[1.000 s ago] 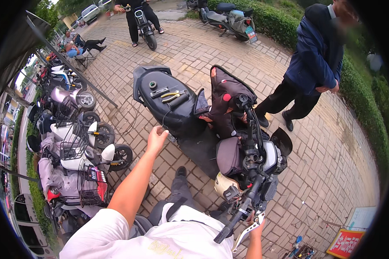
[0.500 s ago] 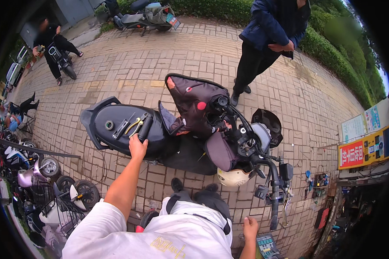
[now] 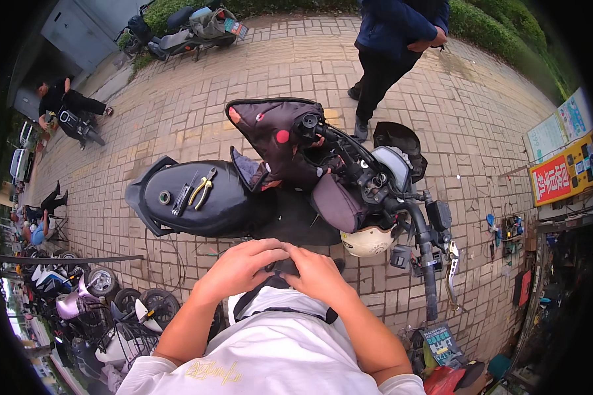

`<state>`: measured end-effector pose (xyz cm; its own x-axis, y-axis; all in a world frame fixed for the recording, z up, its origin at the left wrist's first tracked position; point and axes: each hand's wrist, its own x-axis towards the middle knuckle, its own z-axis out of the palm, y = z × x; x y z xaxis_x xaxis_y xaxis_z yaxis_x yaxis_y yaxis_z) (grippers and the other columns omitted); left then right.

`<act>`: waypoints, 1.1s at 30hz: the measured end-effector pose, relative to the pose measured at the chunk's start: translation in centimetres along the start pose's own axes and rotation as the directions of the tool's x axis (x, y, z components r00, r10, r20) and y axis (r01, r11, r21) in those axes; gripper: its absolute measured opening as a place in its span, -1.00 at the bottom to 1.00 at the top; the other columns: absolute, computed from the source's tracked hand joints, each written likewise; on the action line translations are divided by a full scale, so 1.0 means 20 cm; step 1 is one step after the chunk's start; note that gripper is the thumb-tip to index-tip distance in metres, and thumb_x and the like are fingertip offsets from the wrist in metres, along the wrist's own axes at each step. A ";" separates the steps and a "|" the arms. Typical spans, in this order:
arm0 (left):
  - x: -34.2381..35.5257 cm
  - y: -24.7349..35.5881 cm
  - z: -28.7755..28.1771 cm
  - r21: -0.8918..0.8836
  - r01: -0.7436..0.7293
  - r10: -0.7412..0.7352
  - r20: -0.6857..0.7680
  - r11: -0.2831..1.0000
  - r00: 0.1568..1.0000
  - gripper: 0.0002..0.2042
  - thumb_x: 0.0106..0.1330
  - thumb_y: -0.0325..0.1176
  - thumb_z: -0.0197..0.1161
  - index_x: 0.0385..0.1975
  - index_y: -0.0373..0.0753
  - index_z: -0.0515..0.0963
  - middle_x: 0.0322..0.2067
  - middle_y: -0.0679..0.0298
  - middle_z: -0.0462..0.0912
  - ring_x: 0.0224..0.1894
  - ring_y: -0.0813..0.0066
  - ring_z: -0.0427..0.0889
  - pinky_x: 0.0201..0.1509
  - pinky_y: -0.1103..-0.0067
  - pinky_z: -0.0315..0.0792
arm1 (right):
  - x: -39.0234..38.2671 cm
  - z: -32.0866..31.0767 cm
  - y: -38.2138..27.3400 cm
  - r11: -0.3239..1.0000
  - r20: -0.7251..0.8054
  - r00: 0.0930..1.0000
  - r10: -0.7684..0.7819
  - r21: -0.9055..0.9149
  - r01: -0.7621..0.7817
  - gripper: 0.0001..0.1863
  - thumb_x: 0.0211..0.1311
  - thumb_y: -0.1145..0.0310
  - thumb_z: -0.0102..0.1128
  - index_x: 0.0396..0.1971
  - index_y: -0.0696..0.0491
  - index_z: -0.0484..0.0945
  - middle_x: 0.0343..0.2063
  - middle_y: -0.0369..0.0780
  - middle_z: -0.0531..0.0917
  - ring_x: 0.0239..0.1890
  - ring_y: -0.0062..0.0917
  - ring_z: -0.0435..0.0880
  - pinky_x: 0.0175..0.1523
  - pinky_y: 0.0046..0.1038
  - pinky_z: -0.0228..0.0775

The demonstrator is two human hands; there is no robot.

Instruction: The person works on a scooter's handlebar area, applying glue to a yellow bottle holder and then using a screwdriver to adjust components on the handlebar. The person also interacts with another individual who is seated on the scooter.

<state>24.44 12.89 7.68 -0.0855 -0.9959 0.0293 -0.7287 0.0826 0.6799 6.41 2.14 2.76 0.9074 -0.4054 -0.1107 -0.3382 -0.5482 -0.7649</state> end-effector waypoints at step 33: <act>0.26 0.06 -0.15 -0.132 -0.389 0.380 -0.089 0.912 0.921 -0.55 0.17 -0.43 0.34 0.08 -0.34 0.44 -0.02 0.09 0.53 0.06 0.16 0.48 0.17 0.33 0.36 | -0.45 0.29 -0.11 0.711 -0.561 0.515 0.648 0.688 -0.145 -0.55 0.14 0.33 0.35 -0.04 0.23 0.45 -0.33 -0.28 0.60 -0.31 -0.56 0.57 -0.15 -0.48 0.47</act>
<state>25.20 7.60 10.84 -0.2952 -0.8890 0.3499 -0.5413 0.4574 0.7055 0.45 11.26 1.77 0.1087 -0.9744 -0.1969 -0.2007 0.1725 -0.9643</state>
